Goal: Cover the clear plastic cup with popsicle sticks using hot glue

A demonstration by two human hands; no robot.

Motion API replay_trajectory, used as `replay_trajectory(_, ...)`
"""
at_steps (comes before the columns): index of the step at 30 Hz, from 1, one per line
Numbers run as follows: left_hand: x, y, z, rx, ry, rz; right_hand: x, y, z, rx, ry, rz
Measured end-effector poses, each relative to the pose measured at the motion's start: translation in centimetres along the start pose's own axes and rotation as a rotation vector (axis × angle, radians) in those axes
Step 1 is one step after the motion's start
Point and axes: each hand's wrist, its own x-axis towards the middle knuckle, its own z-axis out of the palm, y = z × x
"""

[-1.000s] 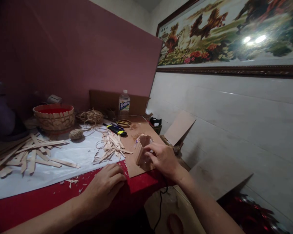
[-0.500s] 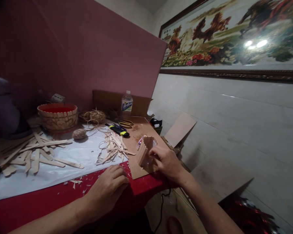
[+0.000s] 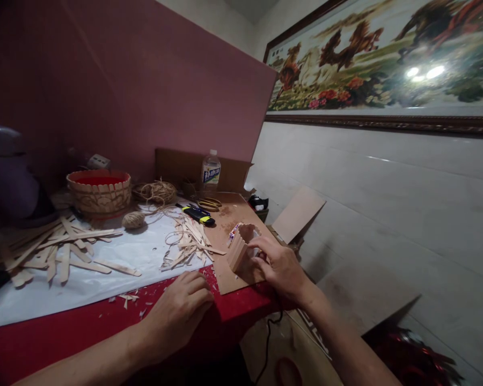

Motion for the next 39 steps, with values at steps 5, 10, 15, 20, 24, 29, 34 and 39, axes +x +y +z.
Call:
replay_trajectory(5,-0.3,-0.1,0.3,0.002,-0.025,-0.002,0.0,0.2,0.3,0.001,-0.032,-0.014)
replay_trajectory(10,-0.2,-0.1,-0.3,-0.157,-0.006,-0.153,0.3,-0.2,-0.4,0.260,-0.004,0.049)
replay_trajectory(15,1.7,-1.0,-2.7,-0.514,0.235,-0.537,1.8,-2.2,-1.2,0.785,-0.173,0.143)
replay_trajectory(20,3.1,-1.6,-5.3,-1.176,0.058,-0.779,4.7,-3.5,0.9,1.073,-0.268,0.047)
replay_trajectory(24,3.1,-2.1,-6.6,-1.320,0.034,-0.693,7.4,-4.6,2.9,1.140,-0.303,0.004)
replay_trajectory(29,2.8,-5.6,-7.5,-1.134,0.304,-0.829,11.2,-7.0,5.7,1.022,-0.087,0.009)
replay_trajectory(34,1.3,-8.9,-7.7,-0.897,0.599,-0.967,13.4,-9.7,10.1,1.001,0.114,0.027)
replay_trajectory(39,0.1,-8.9,-7.8,-0.849,0.652,-0.973,13.1,-11.0,13.2,0.994,0.079,0.046)
